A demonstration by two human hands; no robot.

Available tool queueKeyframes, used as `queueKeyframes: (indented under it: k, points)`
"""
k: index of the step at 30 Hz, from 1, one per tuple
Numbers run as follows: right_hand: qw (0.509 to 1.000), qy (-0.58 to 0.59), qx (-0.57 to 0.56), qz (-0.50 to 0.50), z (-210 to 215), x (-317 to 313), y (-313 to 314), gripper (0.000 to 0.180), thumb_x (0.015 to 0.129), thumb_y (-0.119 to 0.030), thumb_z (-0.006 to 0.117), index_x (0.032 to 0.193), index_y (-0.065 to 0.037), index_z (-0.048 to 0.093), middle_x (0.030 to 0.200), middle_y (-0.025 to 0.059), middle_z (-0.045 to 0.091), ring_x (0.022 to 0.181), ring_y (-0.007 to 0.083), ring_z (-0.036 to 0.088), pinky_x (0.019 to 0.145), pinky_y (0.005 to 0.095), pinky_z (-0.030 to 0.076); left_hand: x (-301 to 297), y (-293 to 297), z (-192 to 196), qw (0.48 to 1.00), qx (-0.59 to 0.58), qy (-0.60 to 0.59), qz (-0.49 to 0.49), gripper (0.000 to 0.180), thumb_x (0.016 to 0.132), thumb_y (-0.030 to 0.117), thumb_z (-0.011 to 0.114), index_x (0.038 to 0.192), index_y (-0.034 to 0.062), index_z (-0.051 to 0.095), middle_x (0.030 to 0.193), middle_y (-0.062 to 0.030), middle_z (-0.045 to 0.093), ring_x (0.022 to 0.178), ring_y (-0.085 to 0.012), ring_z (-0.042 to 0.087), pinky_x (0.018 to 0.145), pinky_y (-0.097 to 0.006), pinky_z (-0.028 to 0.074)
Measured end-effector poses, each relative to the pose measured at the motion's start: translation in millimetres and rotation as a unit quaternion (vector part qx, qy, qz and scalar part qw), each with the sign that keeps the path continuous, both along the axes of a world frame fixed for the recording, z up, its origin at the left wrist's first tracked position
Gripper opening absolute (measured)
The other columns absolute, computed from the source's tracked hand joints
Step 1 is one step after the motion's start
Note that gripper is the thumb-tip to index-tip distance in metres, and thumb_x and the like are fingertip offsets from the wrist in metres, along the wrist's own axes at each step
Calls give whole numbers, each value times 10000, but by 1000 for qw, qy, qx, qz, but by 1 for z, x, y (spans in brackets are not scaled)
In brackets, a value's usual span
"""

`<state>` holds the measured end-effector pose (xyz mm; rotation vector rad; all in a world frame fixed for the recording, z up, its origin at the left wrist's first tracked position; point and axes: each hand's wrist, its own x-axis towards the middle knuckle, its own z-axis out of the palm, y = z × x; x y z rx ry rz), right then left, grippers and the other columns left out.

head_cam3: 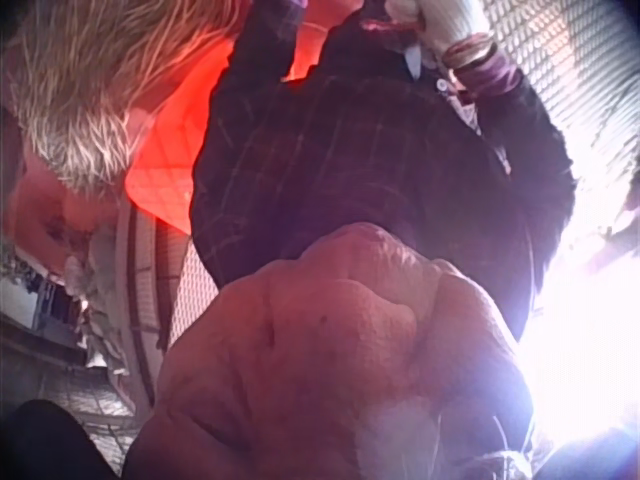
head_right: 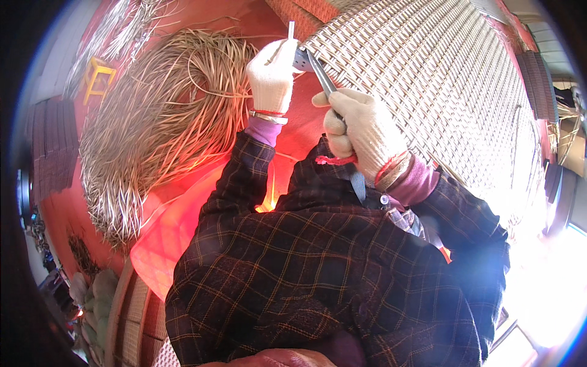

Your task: The person sits on the floor and weaves a large flat mat using thin strips of material. They repeatedly thread strips through the existing weave, pull them tight, and trim excess with a tool.

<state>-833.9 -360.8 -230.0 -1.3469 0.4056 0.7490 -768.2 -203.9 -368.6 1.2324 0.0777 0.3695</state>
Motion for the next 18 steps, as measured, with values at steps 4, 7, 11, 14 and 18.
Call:
queueKeyframes:
  k: [4, 7, 11, 14, 18]
  points:
    - [1000, 5, 3, 19, 1, 5, -5, 262, 1092, -167, 444, 1222, 31, 556, 679, -49, 390, 500, 48, 301, 443, 246, 231, 0, -2, 1, 1000, -13, 0, 17, 199, 989, 135, 687, 1020, -59, 721, 899, -82, 720, 779, -141, 708, 603, -309, 595]
    - [998, 45, 51, 6, 5, 9, -8, 261, 1084, -150, 447, 1231, 37, 556, 690, -44, 406, 510, 54, 311, 457, 248, 248, 1, -3, 2, 997, 53, -36, 46, 212, 995, 150, 684, 1020, -57, 723, 881, -78, 719, 767, -140, 705, 598, -308, 592]
    - [995, 47, 82, -35, 6, 3, 0, 261, 1081, -131, 453, 1255, 44, 539, 714, -42, 406, 525, 54, 313, 476, 239, 264, 1, -1, 4, 1000, -1, 12, 19, 231, 1006, 165, 673, 1020, -59, 724, 859, -82, 718, 740, -139, 699, 587, -307, 583]
    - [996, 24, 73, -46, 3, -1, 8, 276, 1073, -117, 463, 1272, 62, 527, 720, -38, 408, 528, 57, 320, 484, 239, 269, -1, 0, 7, 998, 45, -10, 33, 235, 1007, 169, 667, 1021, -58, 724, 860, -85, 720, 737, -141, 699, 588, -311, 582]
    - [1000, 5, 22, -11, 4, 9, 4, 286, 1062, -117, 468, 1253, 80, 549, 712, -32, 419, 518, 63, 332, 457, 250, 256, -1, -1, 11, 1000, -3, 16, 18, 238, 1000, 177, 664, 1027, -51, 732, 856, -82, 720, 735, -145, 701, 605, -311, 587]
